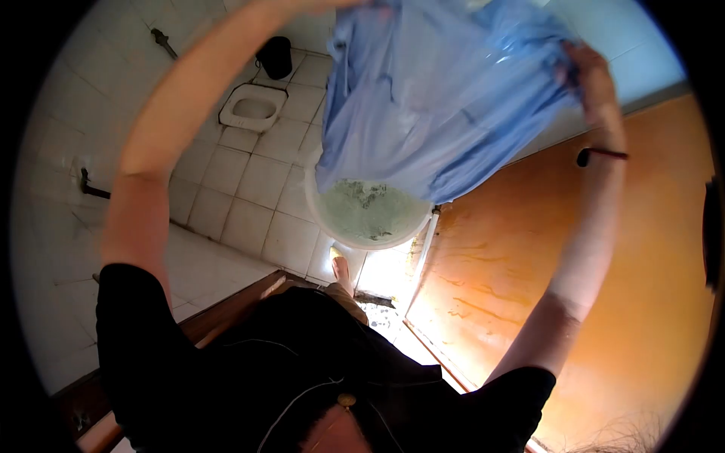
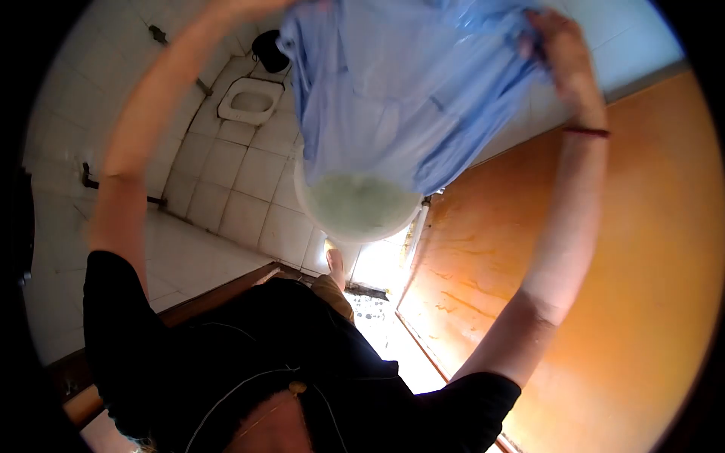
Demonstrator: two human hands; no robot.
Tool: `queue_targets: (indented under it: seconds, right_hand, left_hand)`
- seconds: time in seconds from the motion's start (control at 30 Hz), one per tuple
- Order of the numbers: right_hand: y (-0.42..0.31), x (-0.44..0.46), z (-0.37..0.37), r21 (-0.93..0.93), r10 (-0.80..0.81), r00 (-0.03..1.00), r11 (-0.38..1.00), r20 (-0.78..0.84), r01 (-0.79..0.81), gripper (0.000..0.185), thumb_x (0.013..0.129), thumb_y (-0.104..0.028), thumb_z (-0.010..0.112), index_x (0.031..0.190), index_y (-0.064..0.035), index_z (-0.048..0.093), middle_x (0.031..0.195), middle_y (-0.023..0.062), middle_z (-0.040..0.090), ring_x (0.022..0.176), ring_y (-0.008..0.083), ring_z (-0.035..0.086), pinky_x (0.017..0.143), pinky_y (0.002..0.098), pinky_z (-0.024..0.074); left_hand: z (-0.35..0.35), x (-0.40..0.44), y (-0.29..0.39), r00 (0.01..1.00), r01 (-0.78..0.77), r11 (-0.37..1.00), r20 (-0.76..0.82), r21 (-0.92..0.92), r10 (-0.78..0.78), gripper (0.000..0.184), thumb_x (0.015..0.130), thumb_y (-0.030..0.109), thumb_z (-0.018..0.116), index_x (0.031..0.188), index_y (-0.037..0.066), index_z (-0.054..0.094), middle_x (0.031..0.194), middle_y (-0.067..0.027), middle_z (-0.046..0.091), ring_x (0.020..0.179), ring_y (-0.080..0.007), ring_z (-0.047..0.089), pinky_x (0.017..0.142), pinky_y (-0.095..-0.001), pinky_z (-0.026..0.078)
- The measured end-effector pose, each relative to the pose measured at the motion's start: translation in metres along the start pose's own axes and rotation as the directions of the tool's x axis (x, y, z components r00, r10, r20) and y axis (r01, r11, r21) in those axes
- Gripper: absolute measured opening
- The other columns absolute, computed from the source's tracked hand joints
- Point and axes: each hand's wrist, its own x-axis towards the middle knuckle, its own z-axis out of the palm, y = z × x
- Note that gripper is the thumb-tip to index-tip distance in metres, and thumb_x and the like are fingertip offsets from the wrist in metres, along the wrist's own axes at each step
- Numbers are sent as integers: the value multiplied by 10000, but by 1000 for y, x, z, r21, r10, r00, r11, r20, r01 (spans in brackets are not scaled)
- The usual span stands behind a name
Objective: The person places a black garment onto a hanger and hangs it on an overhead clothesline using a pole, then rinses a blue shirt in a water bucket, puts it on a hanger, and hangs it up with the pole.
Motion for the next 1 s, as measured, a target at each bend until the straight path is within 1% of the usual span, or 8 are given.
queue_targets:
  seconds: [0.07,0.2,0.43,0.67,0.73,0.9,0.97,1.0]
  right_hand:
    - [62,-3,42,11,83,988,996,126,-85,179,836,-197,458,813,-47,554,553,18,536,413,90,441,397,188,345]
    - [281,-23,135,43,525,711,790,468,-612,220,842,-209,449,896,-10,527,668,122,576,435,167,517,374,286,425]
    - [543,-221,333,-727,368,814,680,449,93,253,777,-167,427,1007,-130,525,1129,238,411,803,410,536,716,457,449]
    - [590,-262,389,-843,634,661,537,400,-5,392,795,-203,420,1186,-209,453,1298,176,310,1064,353,446,884,560,288]
    - [597,-255,397,-926,855,357,360,375,110,420,821,-254,375,1223,-138,416,1319,153,302,1102,341,420,891,555,290]
    - [568,-261,367,-867,771,482,496,415,-46,458,820,-384,389,1143,-77,496,1168,149,484,1077,311,448,900,473,341]
    - [566,-242,344,-801,759,356,597,545,-47,423,802,-386,425,1049,-67,554,1045,135,559,965,269,523,808,420,419]
    - [566,-233,327,-696,616,378,709,691,117,359,790,-339,444,972,-61,580,955,131,582,883,257,545,747,392,437]
  left_hand:
    - [31,-23,-61,920,355,932,147,73,-362,352,873,283,424,1134,47,439,1070,-118,524,930,-233,518,761,-299,452]
    - [131,-101,-232,901,217,909,286,355,-327,242,856,199,401,1013,27,469,923,-175,549,869,-315,523,782,-382,417]
    - [333,-305,-422,563,253,623,411,740,-717,291,792,173,462,1076,132,513,1261,-189,272,1162,-339,274,807,-583,317]
    - [392,-373,-502,391,382,539,397,751,-830,348,779,168,443,1121,116,478,1246,-173,326,1198,-269,271,951,-461,279]
    - [405,-391,-517,478,356,541,349,762,-806,340,782,152,437,1116,103,481,1236,-164,350,1172,-271,307,926,-447,302]
    - [385,-407,-507,776,239,514,156,824,-611,311,794,87,414,1093,51,493,1197,-126,443,1070,-281,450,826,-390,391]
    - [337,-341,-481,140,176,712,699,680,-702,237,817,125,407,991,34,540,1037,-118,555,902,-275,551,733,-386,436]
    - [313,-334,-477,151,168,707,691,687,-707,237,817,125,407,991,34,540,1037,-118,555,902,-275,551,733,-386,436]
